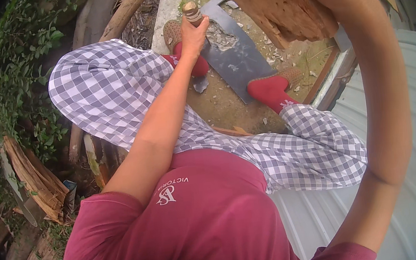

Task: Carving a piece of wood using a chisel and a wooden mallet.

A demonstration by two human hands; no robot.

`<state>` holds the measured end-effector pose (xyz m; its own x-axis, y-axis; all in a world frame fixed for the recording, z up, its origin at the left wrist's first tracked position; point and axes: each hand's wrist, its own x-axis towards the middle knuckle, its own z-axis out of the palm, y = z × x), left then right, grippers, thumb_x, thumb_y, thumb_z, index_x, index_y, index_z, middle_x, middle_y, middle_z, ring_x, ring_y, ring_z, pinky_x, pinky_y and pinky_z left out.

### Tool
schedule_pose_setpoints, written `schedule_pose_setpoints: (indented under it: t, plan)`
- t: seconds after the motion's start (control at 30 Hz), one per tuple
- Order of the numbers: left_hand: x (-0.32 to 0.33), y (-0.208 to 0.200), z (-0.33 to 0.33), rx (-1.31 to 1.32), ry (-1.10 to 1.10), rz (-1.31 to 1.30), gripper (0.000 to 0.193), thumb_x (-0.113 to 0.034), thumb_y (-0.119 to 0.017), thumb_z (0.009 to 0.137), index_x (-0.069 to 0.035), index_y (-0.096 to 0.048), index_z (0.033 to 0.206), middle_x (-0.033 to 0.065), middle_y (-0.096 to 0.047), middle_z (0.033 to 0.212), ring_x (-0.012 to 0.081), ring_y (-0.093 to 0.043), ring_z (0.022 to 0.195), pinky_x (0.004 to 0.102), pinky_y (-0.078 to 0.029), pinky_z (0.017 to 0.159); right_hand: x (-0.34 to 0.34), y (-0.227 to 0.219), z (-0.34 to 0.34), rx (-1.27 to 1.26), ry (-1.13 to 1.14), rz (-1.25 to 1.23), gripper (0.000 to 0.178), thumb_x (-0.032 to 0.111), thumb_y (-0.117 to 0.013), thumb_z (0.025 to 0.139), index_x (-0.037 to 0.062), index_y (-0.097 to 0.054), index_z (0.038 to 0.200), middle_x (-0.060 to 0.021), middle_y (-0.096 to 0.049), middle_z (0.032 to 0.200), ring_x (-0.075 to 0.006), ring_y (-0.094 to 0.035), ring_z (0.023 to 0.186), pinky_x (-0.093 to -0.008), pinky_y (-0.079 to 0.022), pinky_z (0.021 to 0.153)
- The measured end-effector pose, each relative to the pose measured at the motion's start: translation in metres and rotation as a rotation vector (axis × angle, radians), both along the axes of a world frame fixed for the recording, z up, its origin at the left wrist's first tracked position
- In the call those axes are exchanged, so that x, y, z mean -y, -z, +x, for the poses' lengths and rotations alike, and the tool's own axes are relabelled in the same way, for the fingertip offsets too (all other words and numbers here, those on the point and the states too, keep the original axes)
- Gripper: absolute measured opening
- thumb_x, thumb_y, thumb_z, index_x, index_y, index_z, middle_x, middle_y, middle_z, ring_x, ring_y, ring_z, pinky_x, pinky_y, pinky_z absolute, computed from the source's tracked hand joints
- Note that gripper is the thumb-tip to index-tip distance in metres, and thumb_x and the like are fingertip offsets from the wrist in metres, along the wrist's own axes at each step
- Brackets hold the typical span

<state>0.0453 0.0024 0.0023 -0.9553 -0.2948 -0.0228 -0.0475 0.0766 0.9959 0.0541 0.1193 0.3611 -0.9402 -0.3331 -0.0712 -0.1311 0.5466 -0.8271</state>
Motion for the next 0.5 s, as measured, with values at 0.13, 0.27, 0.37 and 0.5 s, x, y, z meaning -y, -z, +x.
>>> schedule_pose_setpoints:
  t: [0.13, 0.27, 0.37, 0.5]
  plan:
    - [0.012, 0.004, 0.005, 0.015, -0.019, 0.033, 0.033, -0.014, -0.068, 0.078, -0.001, -0.052, 0.104, 0.0119, -0.065, 0.09, 0.0215, -0.065, 0.083, 0.0331, -0.05, 0.075, 0.022, 0.012, 0.002, -0.179, -0.004, -0.262, 0.07, 0.046, -0.058, 0.083, -0.0081, -0.045, 0.125, -0.0195, -0.062, 0.088, -0.0194, -0.064, 0.072, -0.0281, -0.052, 0.063]
    - [0.0, 0.009, -0.002, -0.171, -0.027, 0.121, 0.035, -0.013, -0.067, 0.078, -0.001, -0.051, 0.106, 0.0116, -0.065, 0.09, 0.0213, -0.064, 0.083, 0.0323, -0.05, 0.075, -0.033, 0.128, -0.017, 0.298, -0.28, 0.525, 0.067, 0.056, -0.055, 0.083, -0.0034, -0.057, 0.114, -0.0155, -0.063, 0.097, -0.02, -0.062, 0.091, -0.0294, -0.048, 0.077]
    - [0.005, 0.011, 0.01, -0.096, -0.039, 0.073, 0.033, -0.013, -0.067, 0.078, -0.001, -0.052, 0.104, 0.0115, -0.065, 0.089, 0.02, -0.064, 0.082, 0.0321, -0.05, 0.074, -0.041, 0.139, -0.004, 0.374, -0.075, 0.279, 0.068, 0.056, -0.055, 0.08, -0.0028, -0.057, 0.115, -0.0173, -0.064, 0.096, -0.019, -0.063, 0.086, -0.0276, -0.048, 0.071]
    - [0.01, 0.004, 0.005, -0.015, -0.069, 0.062, 0.028, -0.013, -0.067, 0.077, -0.001, -0.053, 0.099, 0.011, -0.065, 0.086, 0.0196, -0.063, 0.078, 0.0317, -0.049, 0.072, -0.051, 0.107, 0.01, 0.398, 0.053, 0.006, 0.069, 0.057, -0.055, 0.081, -0.0021, -0.054, 0.117, -0.0136, -0.062, 0.091, -0.0165, -0.061, 0.075, -0.0262, -0.047, 0.065]
